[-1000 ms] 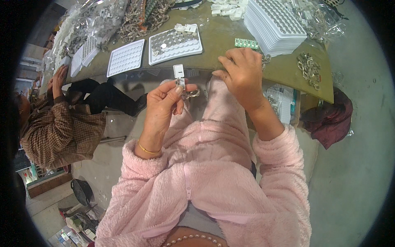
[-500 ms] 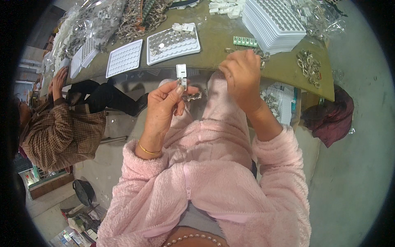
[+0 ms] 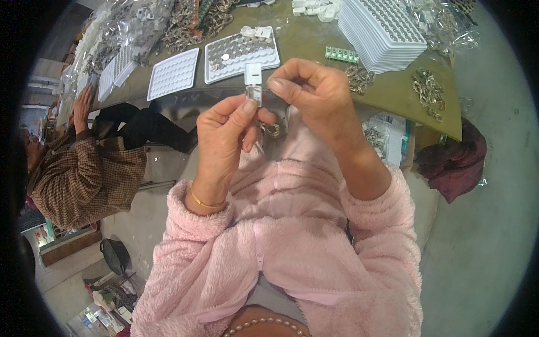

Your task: The person assembles small LED modules by inserting metal contacts into white plastic housings and testing each unit with a battery to confirm illumination. Completed modules are placed into a white tray on the table.

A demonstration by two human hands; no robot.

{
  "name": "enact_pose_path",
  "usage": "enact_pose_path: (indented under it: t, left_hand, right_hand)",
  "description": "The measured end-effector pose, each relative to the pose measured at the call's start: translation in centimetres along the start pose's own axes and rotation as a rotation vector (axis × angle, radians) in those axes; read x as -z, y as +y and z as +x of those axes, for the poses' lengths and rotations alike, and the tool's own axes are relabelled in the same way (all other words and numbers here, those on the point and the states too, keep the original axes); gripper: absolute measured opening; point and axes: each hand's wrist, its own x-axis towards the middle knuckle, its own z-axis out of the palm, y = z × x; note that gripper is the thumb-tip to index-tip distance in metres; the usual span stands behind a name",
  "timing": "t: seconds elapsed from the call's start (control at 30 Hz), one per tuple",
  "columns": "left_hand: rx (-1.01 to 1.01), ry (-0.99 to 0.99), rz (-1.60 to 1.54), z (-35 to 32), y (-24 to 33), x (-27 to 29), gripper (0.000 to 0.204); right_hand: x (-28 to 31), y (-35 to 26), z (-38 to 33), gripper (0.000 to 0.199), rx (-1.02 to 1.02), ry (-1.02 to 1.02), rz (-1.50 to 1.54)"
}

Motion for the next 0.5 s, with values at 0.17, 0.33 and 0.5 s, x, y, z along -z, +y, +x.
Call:
enact_pose_path:
  t: [0.17,0.33,0.5]
  left_hand:
    - [-0.029,0.036,-0.103,0.4,0.4,0.3,0.021]
    - [0.013,-0.004,-0.092,0.3,0.5,0.7,0.021]
    - [0.069,-0.007,-0.055,0.3,0.1,1.1,0.021]
  right_hand:
    - [-0.8,0.3,0.0,0.009,0.008,0.080,-0.045]
    - [-0.1,1.1,0.6,0.006,0.103,0.169,-0.361]
    - [3.0,2.7,2.6,0.006,0.374,0.147,-1.215]
